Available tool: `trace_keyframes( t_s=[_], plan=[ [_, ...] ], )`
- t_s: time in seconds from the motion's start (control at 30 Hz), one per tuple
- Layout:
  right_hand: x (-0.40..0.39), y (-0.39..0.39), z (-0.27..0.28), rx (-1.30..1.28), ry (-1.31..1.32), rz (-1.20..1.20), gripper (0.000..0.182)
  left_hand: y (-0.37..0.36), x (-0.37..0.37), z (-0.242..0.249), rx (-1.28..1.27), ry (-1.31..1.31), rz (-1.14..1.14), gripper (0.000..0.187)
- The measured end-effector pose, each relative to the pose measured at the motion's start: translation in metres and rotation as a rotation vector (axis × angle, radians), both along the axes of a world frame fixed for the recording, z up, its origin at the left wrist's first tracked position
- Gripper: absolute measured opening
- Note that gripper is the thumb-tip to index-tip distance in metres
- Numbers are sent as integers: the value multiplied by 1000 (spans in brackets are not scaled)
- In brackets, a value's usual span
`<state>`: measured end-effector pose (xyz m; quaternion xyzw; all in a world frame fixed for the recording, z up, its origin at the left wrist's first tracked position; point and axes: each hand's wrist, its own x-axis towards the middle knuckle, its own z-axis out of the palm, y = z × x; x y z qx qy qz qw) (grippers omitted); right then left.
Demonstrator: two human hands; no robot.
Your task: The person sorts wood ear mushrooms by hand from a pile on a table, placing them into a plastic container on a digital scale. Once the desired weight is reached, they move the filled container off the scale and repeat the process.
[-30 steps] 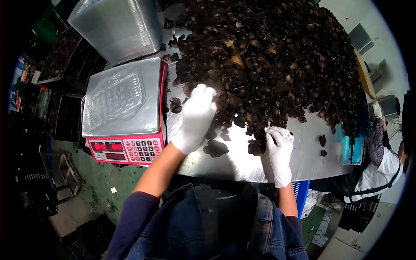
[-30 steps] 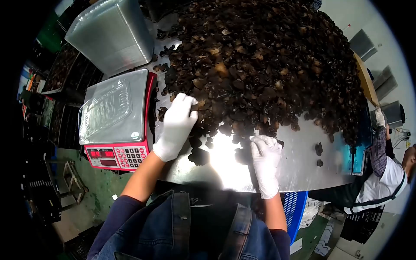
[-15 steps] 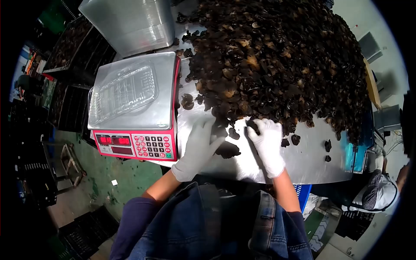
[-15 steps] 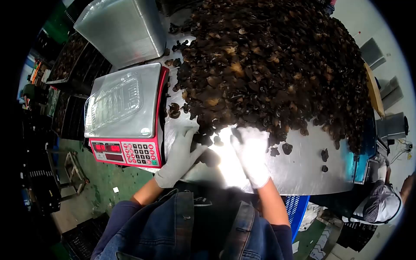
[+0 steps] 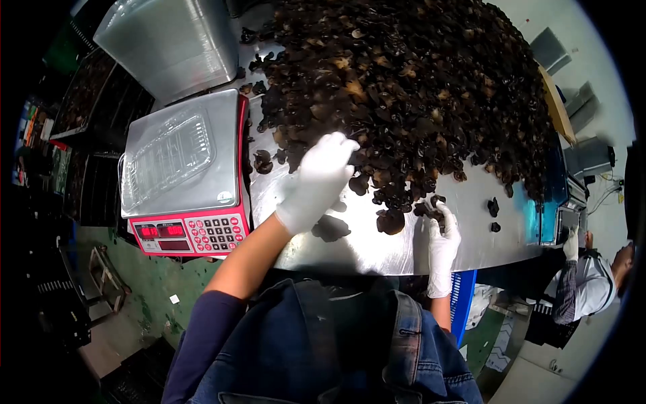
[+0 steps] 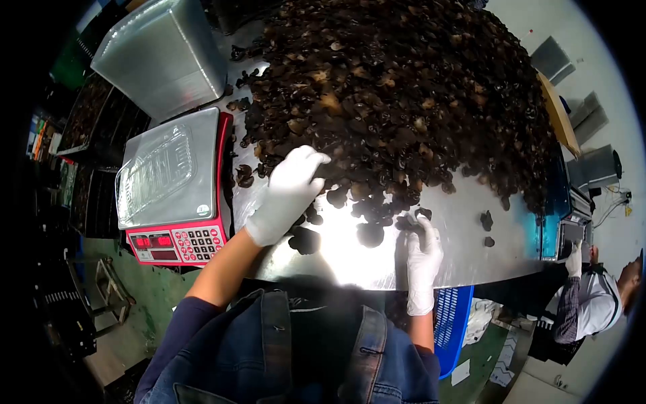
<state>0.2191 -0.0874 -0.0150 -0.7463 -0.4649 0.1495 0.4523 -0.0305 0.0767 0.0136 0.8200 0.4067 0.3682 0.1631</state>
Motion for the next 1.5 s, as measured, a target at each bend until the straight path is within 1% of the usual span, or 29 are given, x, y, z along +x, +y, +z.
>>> trace_keyframes(
  t_s=[0.07, 0.13, 0.17, 0.2, 0.27, 0.3, 0.4, 0.43, 0.47, 0.53, 0.57, 0.6, 0.63, 0.67, 0.7, 0.73, 0.8, 0.87, 0.93, 1.0, 1.07, 1.13, 1.2, 1.23, 1.3, 1.37, 1.4, 1.47, 1.5],
  plan=[
    [4, 4, -5, -4, 4, 45, 36, -21, -14, 12, -195, -35, 8, 34],
    [8, 13, 0, -49, -218, 85, 28, -42, -31, 12, -178, 6, -75, 40],
    [9, 21, -4, -6, -268, 91, 27, -58, -39, -1, -137, 31, -83, 47],
    [11, 28, -8, 36, -317, 98, 25, -70, -43, -9, -139, 37, -83, 47],
    [5, 37, -12, 93, -369, 162, 23, -88, -48, -21, -113, 136, -94, 52],
    [2, 37, -12, 47, -313, 236, 22, -93, -50, -30, -158, 180, -116, 59],
    [-9, 38, 3, -54, -474, 326, 32, -98, -45, -42, -170, 197, -128, 66],
    [-15, 45, 12, -91, -502, 296, 42, -98, -41, -44, -162, 212, -148, 76],
    [-20, 55, 16, -117, -466, 257, 57, -99, -36, -44, -167, 208, -161, 76],
    [-34, 75, 12, -66, -536, 184, 69, -98, -22, -45, -189, 190, -219, 82],
    [-36, 84, 3, -139, -567, 200, 69, -98, -16, -46, -169, 239, -237, 88],
    [-36, 87, -4, -213, -594, 216, 70, -98, -14, -44, -165, 238, -250, 88],
    [-33, 81, -5, -150, -557, 240, 66, -97, -14, -38, -147, 243, -250, 91],
    [-30, 73, -2, -201, -542, 250, 54, -95, -13, -33, -128, 245, -247, 93],
    [-23, 59, -1, -167, -582, 318, 47, -94, -19, -31, -90, 288, -212, 102],
    [-16, 45, -2, -133, -621, 386, 40, -95, -24, -29, -86, 281, -221, 102],
    [-14, 20, 9, -97, -635, 443, 34, -103, -38, -29, -147, 309, 44, 113],
    [-8, 7, 20, -61, -529, 387, 31, -107, -46, -41, -259, 381, 151, 129],
    [7, 3, 16, 19, -404, 283, 30, -108, -47, -44, -304, 306, 128, 129],
    [23, 10, 2, 18, -344, 100, 27, -108, -42, -48, -324, 252, 80, 130],
    [32, 27, -5, 99, -396, 33, 30, -106, -36, -52, -336, 192, 35, 131],
    [30, 42, -5, 63, -407, 67, 32, -105, -28, -55, -236, 137, -75, 128],
    [21, 52, -10, 18, -360, 150, 34, -105, -21, -50, -241, 108, -105, 126],
    [17, 53, -15, 1, -418, 191, 36, -105, -19, -52, -250, 99, -154, 126],
    [8, 52, -7, -80, -425, 327, 41, -103, -15, -57, -248, 47, -243, 125],
    [4, 42, 4, -127, -419, 501, 47, -101, -8, -54, -215, 70, -219, 124],
    [9, 37, 0, -208, -469, 569, 72, -99, -3, -52, -184, 89, -205, 123],
    [12, 25, -1, -212, -610, 608, 106, -93, 7, -46, -183, 128, -177, 121],
    [12, 22, -1, -267, -654, 605, 133, -89, 13, -44, -191, 176, -167, 120]
  ],
)
